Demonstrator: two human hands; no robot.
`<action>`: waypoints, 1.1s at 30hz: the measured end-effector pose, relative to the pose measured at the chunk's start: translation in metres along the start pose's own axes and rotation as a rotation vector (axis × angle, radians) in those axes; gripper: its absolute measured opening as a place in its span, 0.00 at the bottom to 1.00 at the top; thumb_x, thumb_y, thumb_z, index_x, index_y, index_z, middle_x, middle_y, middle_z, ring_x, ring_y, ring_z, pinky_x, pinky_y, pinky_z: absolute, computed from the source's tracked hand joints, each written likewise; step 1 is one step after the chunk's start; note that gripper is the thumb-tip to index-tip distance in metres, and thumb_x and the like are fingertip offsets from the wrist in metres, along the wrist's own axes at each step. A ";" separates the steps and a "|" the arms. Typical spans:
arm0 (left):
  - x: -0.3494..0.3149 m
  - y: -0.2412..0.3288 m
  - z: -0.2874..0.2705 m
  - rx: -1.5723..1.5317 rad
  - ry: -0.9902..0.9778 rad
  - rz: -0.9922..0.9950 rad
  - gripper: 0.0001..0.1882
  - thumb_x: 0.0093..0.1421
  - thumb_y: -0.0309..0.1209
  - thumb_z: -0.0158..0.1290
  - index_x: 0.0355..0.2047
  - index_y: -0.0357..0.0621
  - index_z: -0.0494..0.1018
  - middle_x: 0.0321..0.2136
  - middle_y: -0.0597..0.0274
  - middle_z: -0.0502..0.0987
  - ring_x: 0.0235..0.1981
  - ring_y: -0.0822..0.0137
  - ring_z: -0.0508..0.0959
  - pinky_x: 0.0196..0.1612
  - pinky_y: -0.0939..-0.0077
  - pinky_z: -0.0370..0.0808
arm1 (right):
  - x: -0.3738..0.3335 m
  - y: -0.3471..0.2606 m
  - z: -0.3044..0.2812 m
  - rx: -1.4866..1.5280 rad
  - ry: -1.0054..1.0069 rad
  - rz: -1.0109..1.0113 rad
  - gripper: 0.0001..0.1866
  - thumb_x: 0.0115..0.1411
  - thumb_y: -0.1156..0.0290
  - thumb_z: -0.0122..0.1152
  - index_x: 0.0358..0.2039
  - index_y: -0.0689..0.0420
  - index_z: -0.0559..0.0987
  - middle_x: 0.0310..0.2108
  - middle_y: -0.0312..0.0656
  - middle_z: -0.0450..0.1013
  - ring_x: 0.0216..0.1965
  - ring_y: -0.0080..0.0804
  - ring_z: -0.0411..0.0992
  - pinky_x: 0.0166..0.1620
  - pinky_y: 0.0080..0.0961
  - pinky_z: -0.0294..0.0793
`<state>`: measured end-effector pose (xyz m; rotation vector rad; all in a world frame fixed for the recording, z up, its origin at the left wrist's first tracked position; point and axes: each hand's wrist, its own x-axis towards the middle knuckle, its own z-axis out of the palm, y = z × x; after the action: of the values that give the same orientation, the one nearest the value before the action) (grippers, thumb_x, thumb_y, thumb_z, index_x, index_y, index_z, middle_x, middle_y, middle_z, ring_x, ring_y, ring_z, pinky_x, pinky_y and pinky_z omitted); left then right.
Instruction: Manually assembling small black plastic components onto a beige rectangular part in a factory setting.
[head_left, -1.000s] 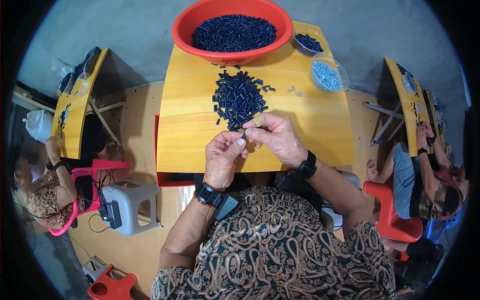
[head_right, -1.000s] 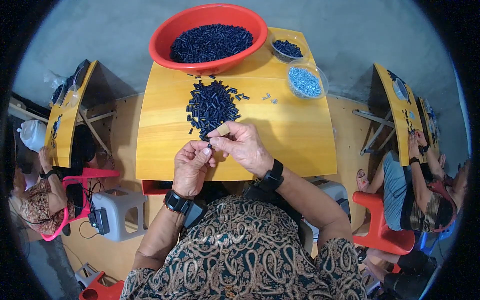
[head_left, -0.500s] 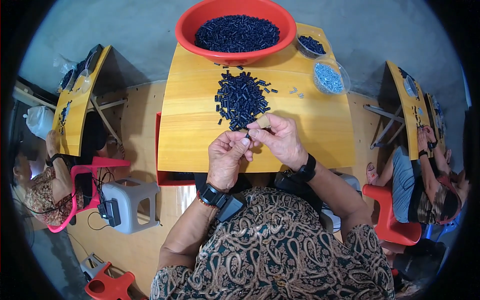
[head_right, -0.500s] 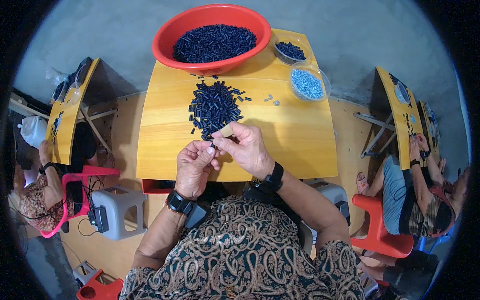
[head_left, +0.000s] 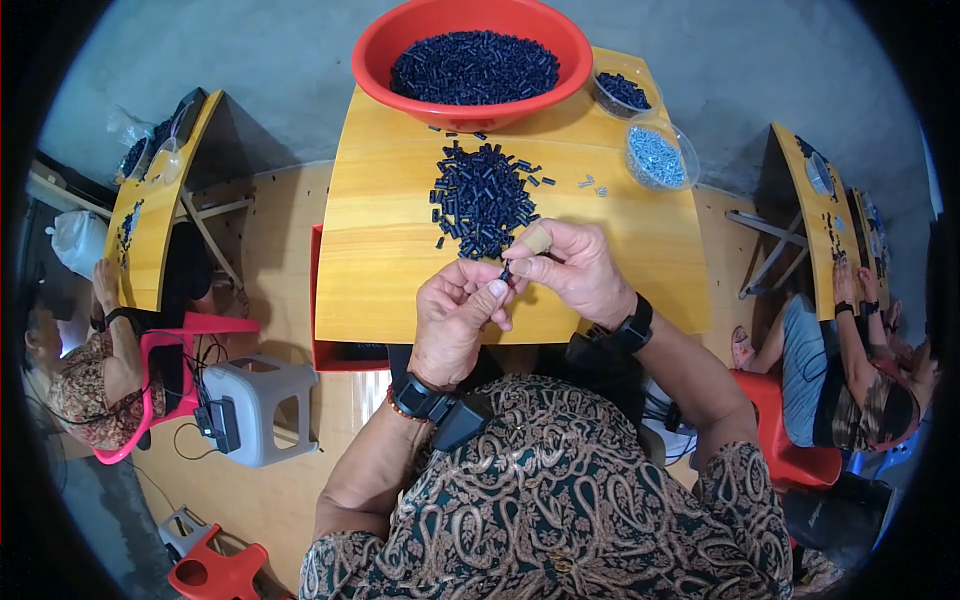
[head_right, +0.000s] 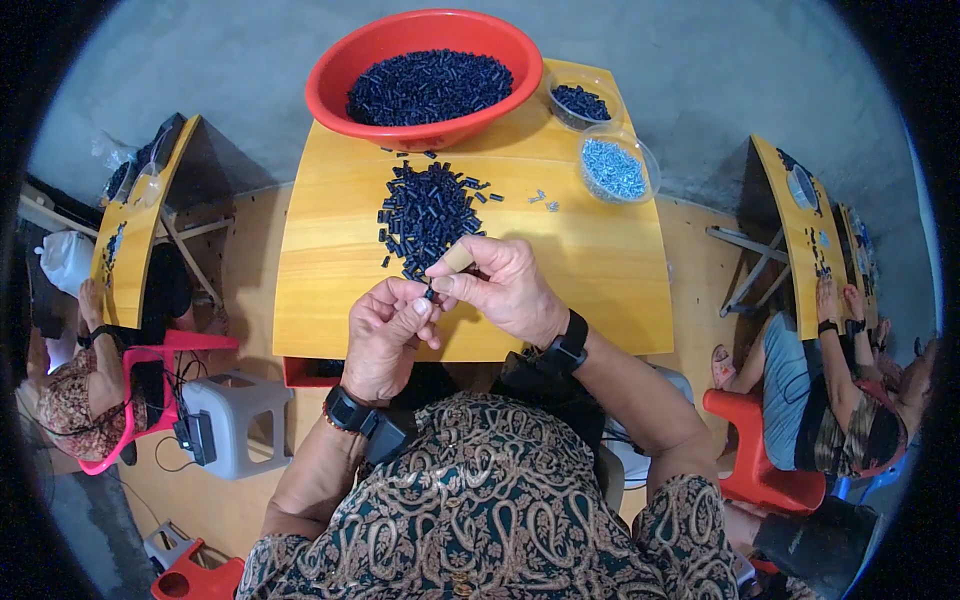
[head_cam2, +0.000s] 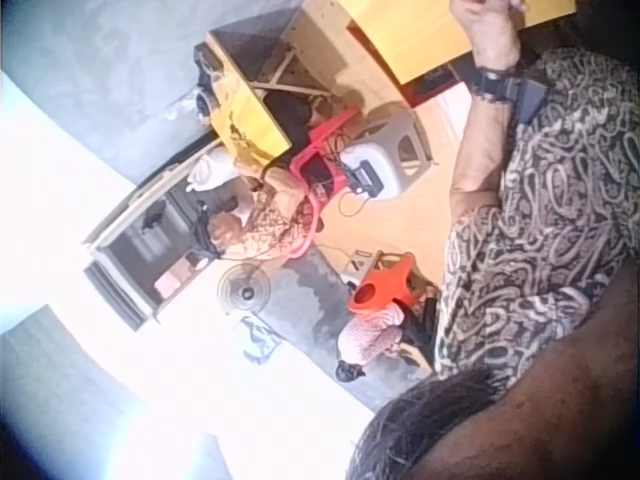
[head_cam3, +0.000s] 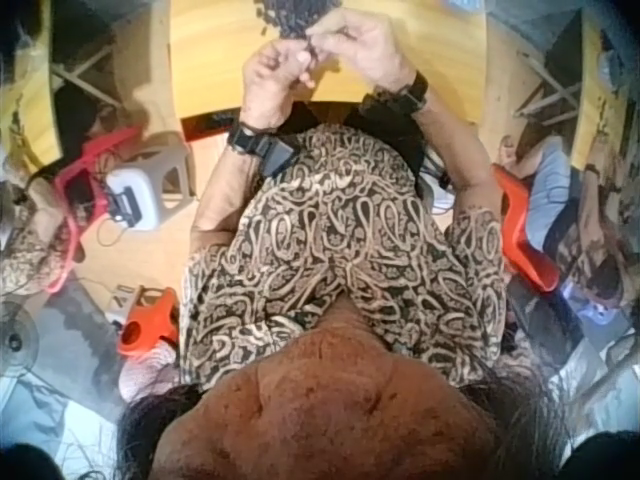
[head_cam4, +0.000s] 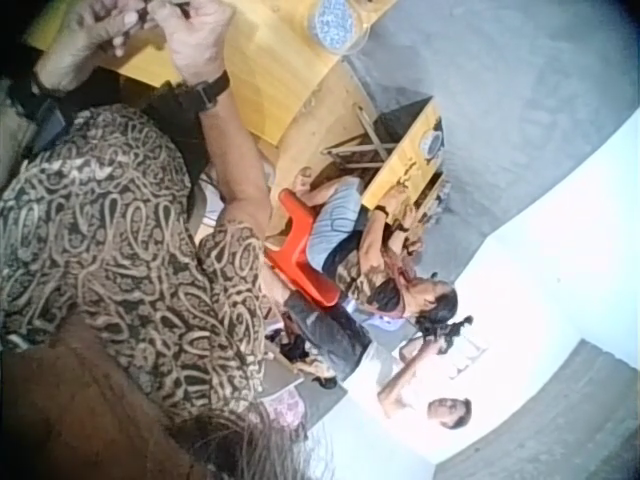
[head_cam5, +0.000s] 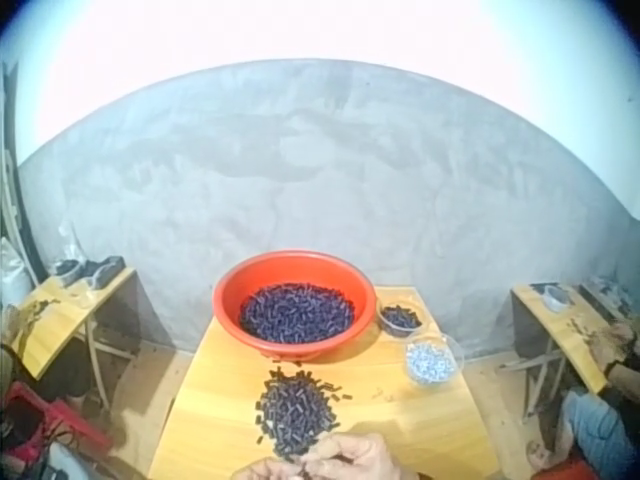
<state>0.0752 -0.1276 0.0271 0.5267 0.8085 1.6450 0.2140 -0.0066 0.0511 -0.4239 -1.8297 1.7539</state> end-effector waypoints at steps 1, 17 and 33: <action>0.000 0.002 0.002 0.000 0.000 0.000 0.05 0.60 0.25 0.56 0.36 0.38 0.73 0.33 0.52 0.80 0.23 0.75 0.76 0.27 0.80 0.77 | 0.001 -0.004 0.001 0.017 0.006 0.005 0.03 0.61 0.78 0.59 0.35 0.63 0.79 0.29 0.37 0.76 0.31 0.20 0.76 0.36 0.17 0.76; -0.007 0.008 0.007 -0.141 -0.045 -0.102 0.05 0.63 0.26 0.53 0.36 0.38 0.72 0.31 0.56 0.78 0.22 0.78 0.72 0.27 0.80 0.74 | -0.004 -0.013 0.003 0.033 -0.038 -0.035 0.03 0.61 0.82 0.57 0.34 0.65 0.78 0.30 0.39 0.75 0.32 0.22 0.76 0.37 0.19 0.77; -0.009 -0.005 0.004 -0.120 0.025 -0.041 0.02 0.61 0.23 0.54 0.35 0.38 0.74 0.26 0.62 0.77 0.22 0.76 0.75 0.27 0.78 0.76 | -0.016 -0.017 0.017 -0.323 0.019 -0.199 0.02 0.57 0.83 0.60 0.31 0.63 0.79 0.29 0.39 0.73 0.32 0.25 0.73 0.37 0.21 0.73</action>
<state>0.0835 -0.1354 0.0270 0.4037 0.7288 1.6530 0.2191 -0.0315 0.0647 -0.3648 -2.0708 1.3230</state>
